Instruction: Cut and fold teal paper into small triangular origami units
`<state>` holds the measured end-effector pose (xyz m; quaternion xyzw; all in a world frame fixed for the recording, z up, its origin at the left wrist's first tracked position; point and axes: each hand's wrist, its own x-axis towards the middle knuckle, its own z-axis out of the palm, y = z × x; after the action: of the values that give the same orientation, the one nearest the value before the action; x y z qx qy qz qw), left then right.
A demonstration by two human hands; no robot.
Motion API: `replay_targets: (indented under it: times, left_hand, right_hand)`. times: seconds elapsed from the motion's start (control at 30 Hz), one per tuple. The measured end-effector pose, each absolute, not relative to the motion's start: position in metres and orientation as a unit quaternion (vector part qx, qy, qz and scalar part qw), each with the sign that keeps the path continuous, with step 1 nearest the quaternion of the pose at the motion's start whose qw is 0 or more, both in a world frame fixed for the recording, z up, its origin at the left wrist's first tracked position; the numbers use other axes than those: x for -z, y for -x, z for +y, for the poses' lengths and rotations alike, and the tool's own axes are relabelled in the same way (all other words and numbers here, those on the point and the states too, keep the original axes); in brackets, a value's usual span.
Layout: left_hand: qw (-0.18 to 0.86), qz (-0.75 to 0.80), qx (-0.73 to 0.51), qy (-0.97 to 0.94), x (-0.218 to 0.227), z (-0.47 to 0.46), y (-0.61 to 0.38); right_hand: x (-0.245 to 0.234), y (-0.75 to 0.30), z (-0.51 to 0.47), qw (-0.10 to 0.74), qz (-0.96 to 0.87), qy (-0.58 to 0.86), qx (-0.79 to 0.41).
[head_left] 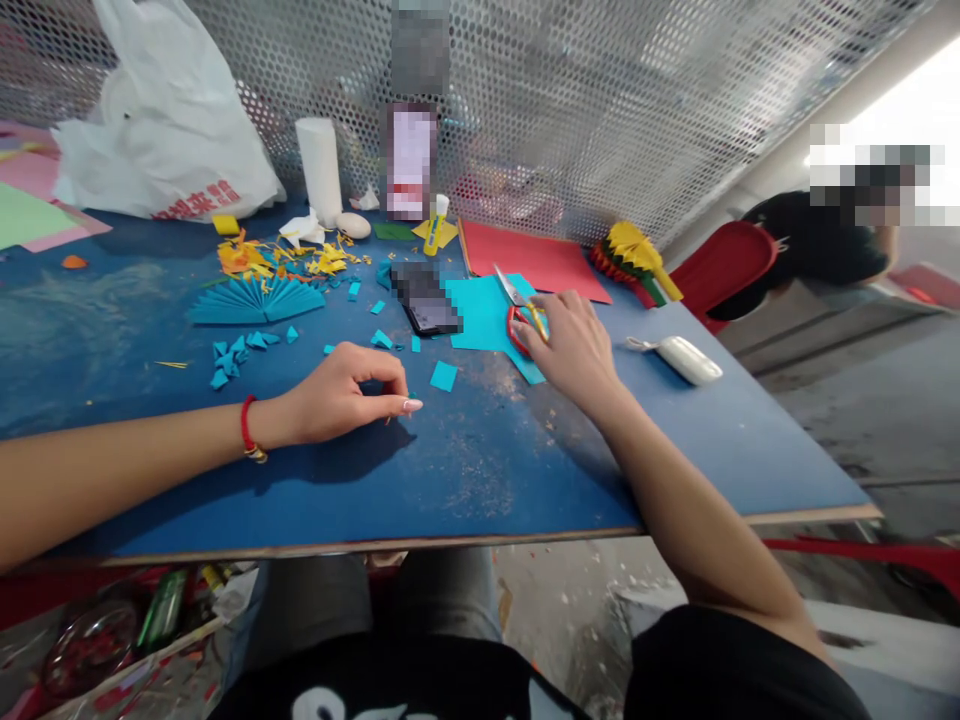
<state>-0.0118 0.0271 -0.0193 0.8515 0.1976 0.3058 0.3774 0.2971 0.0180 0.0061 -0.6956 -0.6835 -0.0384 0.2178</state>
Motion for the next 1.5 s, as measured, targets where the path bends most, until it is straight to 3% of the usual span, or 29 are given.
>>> replay_targets:
  times: [0.07, 0.23, 0.8, 0.93, 1.33, 1.5]
  left_hand:
    - [0.293, 0.192, -0.318, -0.881, 0.020, 0.023, 0.011]
    - [0.119, 0.171, -0.310, -0.928, 0.022, 0.017, 0.007]
    - [0.017, 0.130, -0.302, -0.944, 0.023, 0.002, 0.007]
    - [0.034, 0.143, -0.287, -0.947, 0.023, 0.000, 0.006]
    - [0.284, 0.222, -0.273, -0.892, 0.018, 0.008, 0.005]
    - [0.256, 0.181, -0.277, -0.908, 0.017, 0.009, 0.007]
  right_hand:
    - [0.000, -0.269, 0.003, 0.303, -0.745, 0.593, -0.040]
    - [0.020, -0.212, -0.032, 0.274, -0.828, 0.448, -0.197]
    - [0.018, -0.215, -0.036, 0.315, -0.773, 0.349, -0.426]
    - [0.018, -0.217, -0.038, 0.315, -0.773, 0.339, -0.435]
    - [0.024, -0.220, -0.034, 0.322, -0.767, 0.357, -0.424]
    - [0.023, -0.221, -0.033, 0.319, -0.776, 0.365, -0.404]
